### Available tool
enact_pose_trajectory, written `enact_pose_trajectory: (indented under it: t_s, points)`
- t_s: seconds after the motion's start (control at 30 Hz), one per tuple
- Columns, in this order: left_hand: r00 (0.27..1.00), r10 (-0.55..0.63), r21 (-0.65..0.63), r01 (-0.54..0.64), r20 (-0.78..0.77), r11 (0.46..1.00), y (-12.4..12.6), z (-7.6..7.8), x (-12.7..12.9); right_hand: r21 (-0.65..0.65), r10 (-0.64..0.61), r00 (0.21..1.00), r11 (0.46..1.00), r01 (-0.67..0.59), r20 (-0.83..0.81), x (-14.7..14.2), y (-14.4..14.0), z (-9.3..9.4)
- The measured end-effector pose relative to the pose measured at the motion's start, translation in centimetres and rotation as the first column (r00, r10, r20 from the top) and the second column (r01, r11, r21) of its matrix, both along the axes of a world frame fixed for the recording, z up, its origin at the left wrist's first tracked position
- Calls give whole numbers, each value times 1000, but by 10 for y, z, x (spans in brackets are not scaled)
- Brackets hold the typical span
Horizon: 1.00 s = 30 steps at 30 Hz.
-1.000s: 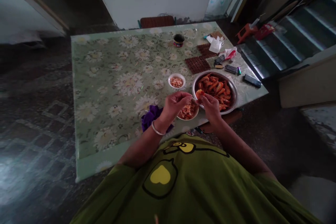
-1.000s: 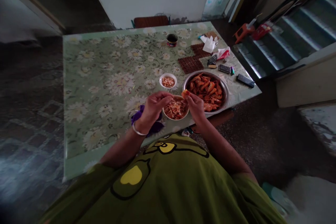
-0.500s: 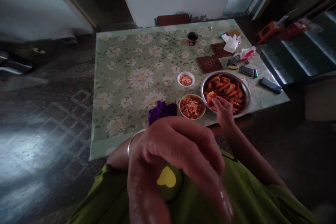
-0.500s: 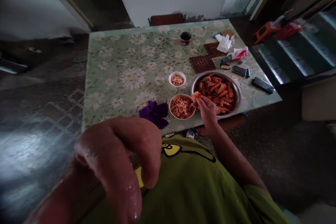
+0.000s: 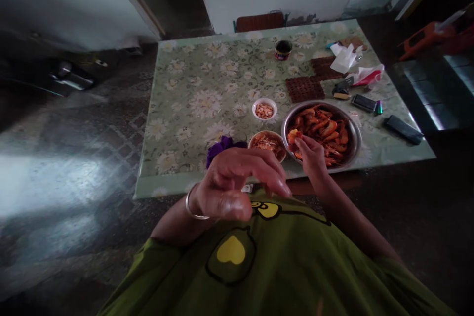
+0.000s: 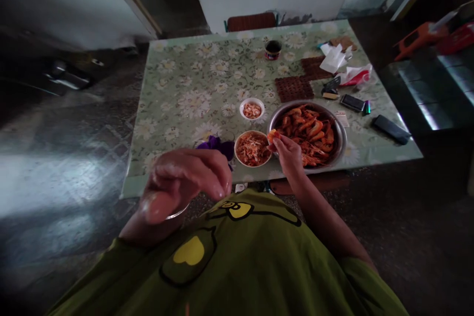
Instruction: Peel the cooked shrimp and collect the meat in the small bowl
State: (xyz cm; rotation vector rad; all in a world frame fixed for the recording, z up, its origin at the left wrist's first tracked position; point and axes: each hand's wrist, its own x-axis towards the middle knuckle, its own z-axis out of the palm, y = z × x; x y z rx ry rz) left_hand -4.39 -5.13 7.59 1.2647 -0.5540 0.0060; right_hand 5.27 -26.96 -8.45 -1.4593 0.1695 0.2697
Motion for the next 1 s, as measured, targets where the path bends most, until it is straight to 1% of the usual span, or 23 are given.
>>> enact_pose_trajectory:
  t_s: [0.07, 0.13, 0.23, 0.3, 0.37, 0.43, 0.5, 0.67, 0.73, 0.8, 0.87, 0.93, 1.0]
  points:
    - [993, 109, 15, -108, -48, 994, -9, -14, 1, 12, 30, 999, 999, -30, -12, 3, -4, -3]
    - [970, 206, 54, -200, -131, 978, -17, -28, 1, 18, 58, 998, 998, -57, -28, 6, -7, -8]
    - [914, 296, 89, -282, -278, 955, -24, -51, -1, 27, 81, 996, 996, -80, -46, 10, -10, -18]
    - [874, 317, 95, -304, -369, 948, -25, -67, -1, 28, 83, 995, 996, -81, -54, 11, -9, -23]
    - [842, 311, 96, -300, -441, 949, -23, -81, 2, 27, 69, 995, 997, -67, -70, 11, -7, -27]
    - [825, 287, 83, -284, -487, 955, -21, -90, 6, 24, 56, 994, 998, -54, -90, 12, -4, -29]
    - [824, 260, 57, -269, -503, 962, -17, -95, 11, 17, 47, 994, 999, -45, -101, 13, -2, -29]
    - [862, 219, 27, -233, -457, 972, -8, -94, 25, -15, 26, 997, 1000, -27, -72, 18, 3, -27]
    - [889, 209, 47, -208, -407, 977, -4, -91, 31, -28, 20, 998, 999, -22, -62, 19, 3, -27]
    - [921, 188, 58, -179, -341, 982, -1, -83, 37, -39, 19, 998, 999, -21, -59, 20, 4, -26]
    - [955, 147, 23, -146, -259, 989, 3, -70, 42, -53, 12, 998, 998, -16, -63, 21, 4, -26]
    - [975, 80, -1, -82, -207, 997, 7, -52, 45, -65, 1, 997, 998, -6, -73, 21, 5, -25]
    - [979, -6, 29, 12, -204, 999, 10, -31, 46, -59, -5, 996, 998, 0, -89, 21, 6, -23]
